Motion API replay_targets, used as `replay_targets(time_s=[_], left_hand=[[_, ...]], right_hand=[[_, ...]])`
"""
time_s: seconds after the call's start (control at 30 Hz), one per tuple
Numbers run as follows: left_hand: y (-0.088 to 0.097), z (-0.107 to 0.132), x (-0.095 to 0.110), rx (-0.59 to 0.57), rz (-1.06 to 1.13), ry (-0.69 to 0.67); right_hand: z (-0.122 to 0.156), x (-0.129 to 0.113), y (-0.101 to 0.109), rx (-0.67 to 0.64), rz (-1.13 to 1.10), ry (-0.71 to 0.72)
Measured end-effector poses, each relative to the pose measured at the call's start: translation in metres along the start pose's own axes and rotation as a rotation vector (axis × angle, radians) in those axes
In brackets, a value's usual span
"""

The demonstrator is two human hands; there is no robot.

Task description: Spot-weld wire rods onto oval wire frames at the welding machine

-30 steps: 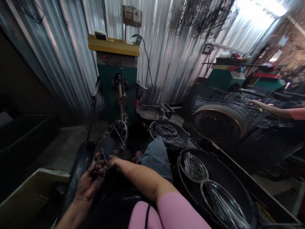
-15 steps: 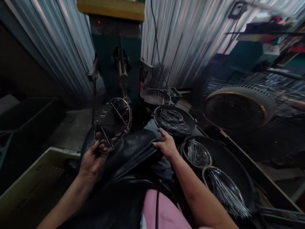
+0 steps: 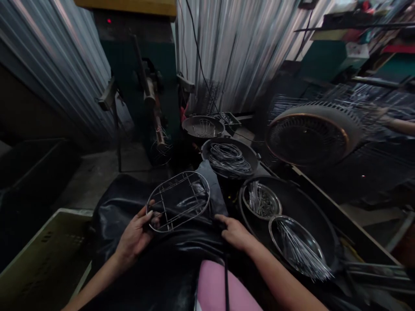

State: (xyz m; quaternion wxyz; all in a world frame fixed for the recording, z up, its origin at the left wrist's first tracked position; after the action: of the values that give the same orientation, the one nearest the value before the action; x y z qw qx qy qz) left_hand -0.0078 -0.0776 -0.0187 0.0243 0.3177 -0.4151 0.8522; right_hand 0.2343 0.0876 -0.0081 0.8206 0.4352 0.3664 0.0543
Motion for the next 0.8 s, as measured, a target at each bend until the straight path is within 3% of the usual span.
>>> replay_targets(time_s=[0.1, 0.2, 0.27, 0.33, 0.37, 0.43, 0.5, 0.57, 0.67, 0.8], left_hand=[[0.002, -0.008, 0.015, -0.02, 0.019, -0.056], [0.012, -0.013, 0.021, -0.011, 0.054, -0.079], [0.016, -0.011, 0.02, 0.004, 0.083, -0.071], [0.017, -0.008, 0.018, 0.015, 0.099, -0.066], [0.016, -0.007, 0.017, 0.022, 0.097, -0.067], [0.015, -0.006, 0.02, 0.055, 0.064, -0.089], [0.017, -0.007, 0.027, 0.115, 0.008, -0.136], [0.022, -0.007, 0.038, 0.174, -0.047, -0.187], [0.031, 0.0, 0.053, 0.217, -0.152, -0.204], [0.034, 0.017, 0.067, 0.205, -0.383, -0.153]], right_hand=[[-0.003, -0.003, -0.003, -0.111, 0.378, 0.008], [-0.015, -0.029, 0.031, -0.028, 0.665, 0.109], [-0.032, -0.056, 0.052, 0.052, 0.68, 0.239], [-0.052, -0.083, 0.056, 0.049, 0.478, 0.39], [-0.061, -0.095, 0.05, -0.022, 0.289, 0.455], [-0.075, -0.112, 0.023, -0.296, -0.194, 0.513], [-0.081, -0.12, -0.009, -0.603, -0.67, 0.469], [-0.083, -0.118, -0.035, -0.766, -0.988, 0.386], [-0.084, -0.108, -0.054, -0.784, -1.191, 0.313], [-0.094, -0.096, -0.063, -0.63, -1.24, 0.148]])
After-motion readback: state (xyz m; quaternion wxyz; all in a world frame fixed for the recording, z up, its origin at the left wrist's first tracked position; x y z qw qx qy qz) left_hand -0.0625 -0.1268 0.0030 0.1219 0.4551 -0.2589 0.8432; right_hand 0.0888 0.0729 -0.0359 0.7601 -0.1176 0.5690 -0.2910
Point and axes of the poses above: each hand's wrist, its own z-axis away from the middle knuckle, its own y-axis out of the back of the hand, x = y × z, the point moved 4 cm from there along -z, towards the middle knuckle, and after that the axes turned 7 degrees about z, right-handed, at the moved point
